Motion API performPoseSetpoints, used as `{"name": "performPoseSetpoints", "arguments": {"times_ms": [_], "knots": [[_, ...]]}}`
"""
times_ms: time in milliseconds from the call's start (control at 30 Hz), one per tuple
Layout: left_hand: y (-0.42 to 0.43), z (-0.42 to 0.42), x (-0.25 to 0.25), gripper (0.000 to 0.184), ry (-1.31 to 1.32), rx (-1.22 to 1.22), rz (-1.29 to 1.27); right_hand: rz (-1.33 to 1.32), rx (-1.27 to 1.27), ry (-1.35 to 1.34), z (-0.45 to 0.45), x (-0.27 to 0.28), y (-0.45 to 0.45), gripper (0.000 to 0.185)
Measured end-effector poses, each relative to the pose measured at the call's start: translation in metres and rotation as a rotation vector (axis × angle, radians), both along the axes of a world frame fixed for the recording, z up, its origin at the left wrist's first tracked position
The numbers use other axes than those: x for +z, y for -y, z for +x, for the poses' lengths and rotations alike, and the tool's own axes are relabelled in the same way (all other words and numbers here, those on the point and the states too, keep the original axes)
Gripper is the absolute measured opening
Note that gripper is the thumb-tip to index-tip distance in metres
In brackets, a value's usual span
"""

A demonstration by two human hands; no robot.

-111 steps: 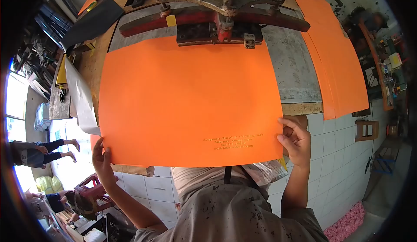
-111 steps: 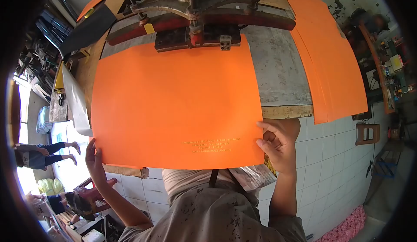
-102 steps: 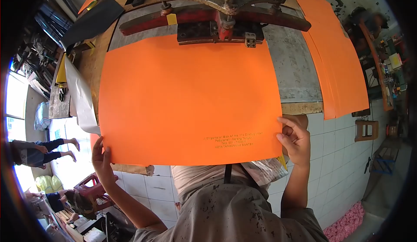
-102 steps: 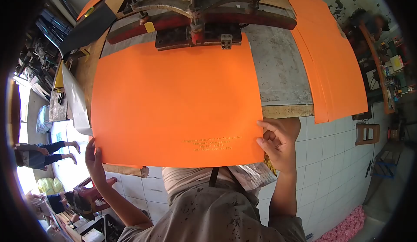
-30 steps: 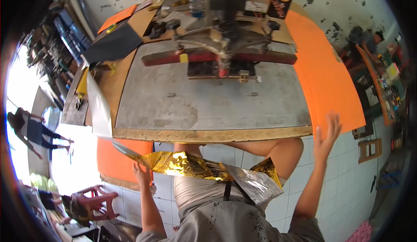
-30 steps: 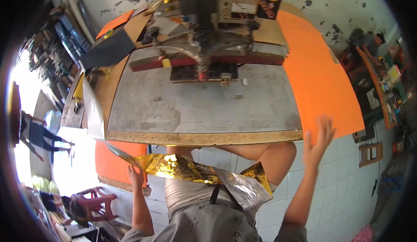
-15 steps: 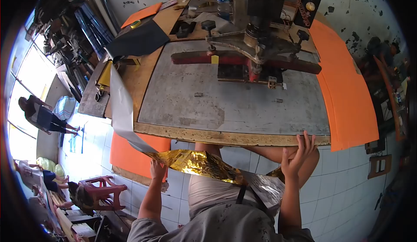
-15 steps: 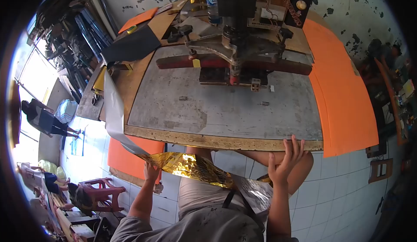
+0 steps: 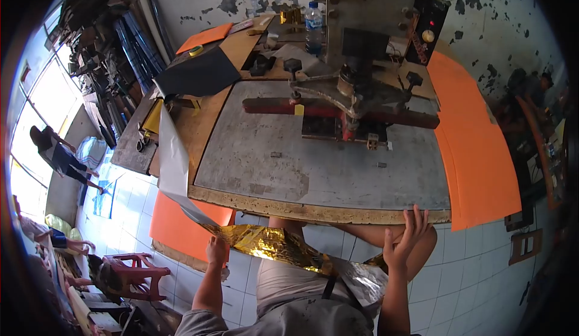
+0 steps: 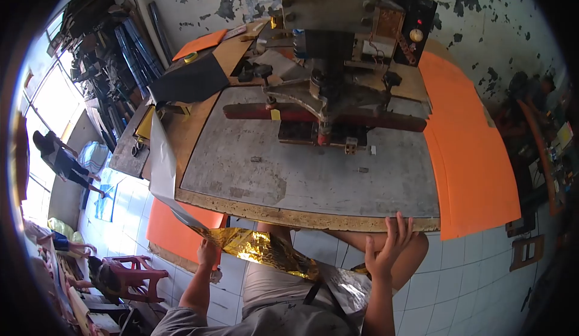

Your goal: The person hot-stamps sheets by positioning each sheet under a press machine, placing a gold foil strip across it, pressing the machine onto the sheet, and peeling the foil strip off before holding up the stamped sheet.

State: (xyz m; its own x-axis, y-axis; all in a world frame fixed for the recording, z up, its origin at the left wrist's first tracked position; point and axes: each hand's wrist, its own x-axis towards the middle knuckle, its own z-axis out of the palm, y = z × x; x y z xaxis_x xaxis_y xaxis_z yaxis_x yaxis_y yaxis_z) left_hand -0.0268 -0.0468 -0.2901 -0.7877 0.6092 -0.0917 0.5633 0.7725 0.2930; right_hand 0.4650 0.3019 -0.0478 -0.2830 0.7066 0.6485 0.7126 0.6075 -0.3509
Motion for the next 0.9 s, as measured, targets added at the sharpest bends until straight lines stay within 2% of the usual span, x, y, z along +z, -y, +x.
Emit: {"name": "performPoseSetpoints", "arguments": {"times_ms": [33, 133, 167, 267, 367, 433, 467, 500, 533, 567, 600, 633, 667, 700, 733, 800, 867, 900], "knots": [[0.000, 0.000, 0.005, 0.018, -0.083, 0.024, -0.032, -0.008, 0.000, 0.005, 0.000, 0.001, 0.000, 0.059], [0.003, -0.019, 0.001, 0.021, -0.113, 0.038, -0.085, -0.001, 0.011, 0.002, 0.000, 0.002, 0.001, 0.060], [0.012, -0.036, -0.028, 0.026, -0.231, -0.010, -0.064, 0.003, 0.011, -0.006, 0.000, 0.002, 0.000, 0.060], [0.018, -0.044, -0.024, 0.035, 0.023, 0.297, 0.304, -0.014, 0.012, -0.003, 0.001, 0.003, 0.002, 0.059], [0.049, -0.080, -0.057, 0.036, 0.650, 0.450, 0.603, -0.048, 0.020, 0.001, 0.003, 0.009, 0.005, 0.060], [0.061, -0.070, -0.019, 0.037, 0.827, 0.658, 0.822, -0.064, 0.027, 0.005, 0.003, 0.013, 0.007, 0.059], [0.080, -0.079, -0.026, 0.039, 0.986, 0.647, 1.020, -0.082, 0.034, 0.009, 0.003, 0.016, 0.007, 0.058], [0.099, -0.092, -0.045, 0.041, 1.031, 0.632, 1.197, -0.099, 0.038, 0.013, 0.004, 0.021, 0.009, 0.057], [0.109, -0.093, -0.034, 0.039, 1.008, 0.662, 1.240, -0.117, 0.040, 0.018, 0.005, 0.026, 0.011, 0.055], [0.126, -0.103, -0.030, 0.037, 0.756, 0.697, 1.162, -0.082, 0.027, -0.001, 0.005, 0.032, 0.013, 0.054], [0.123, -0.099, -0.005, 0.036, 0.596, 0.742, 1.231, -0.047, 0.015, -0.023, 0.002, 0.038, 0.017, 0.053], [0.111, -0.075, 0.047, 0.034, 0.379, 0.684, 1.232, -0.013, 0.001, -0.045, -0.004, 0.044, 0.022, 0.052], [0.120, -0.085, 0.049, 0.030, 0.176, 0.682, 1.175, -0.019, 0.119, -0.096, -0.014, 0.053, 0.027, 0.050], [0.099, -0.068, 0.094, 0.025, 0.074, 0.646, 1.196, -0.027, 0.236, -0.146, -0.028, 0.065, 0.032, 0.048], [0.119, -0.081, 0.095, 0.030, 0.045, 0.591, 1.018, -0.039, 0.356, -0.193, -0.044, 0.075, 0.040, 0.046], [0.094, -0.055, 0.136, 0.050, -0.105, 0.668, 1.072, -0.150, 0.709, -0.256, -0.089, 0.089, 0.055, 0.044], [0.060, -0.007, 0.202, 0.060, -0.039, 0.611, 1.160, -0.340, 1.057, -0.212, -0.143, 0.104, 0.079, 0.048], [0.038, 0.027, 0.241, 0.066, -0.007, 0.584, 1.203, -0.351, 1.211, -0.125, -0.170, 0.114, 0.091, 0.065]]}}
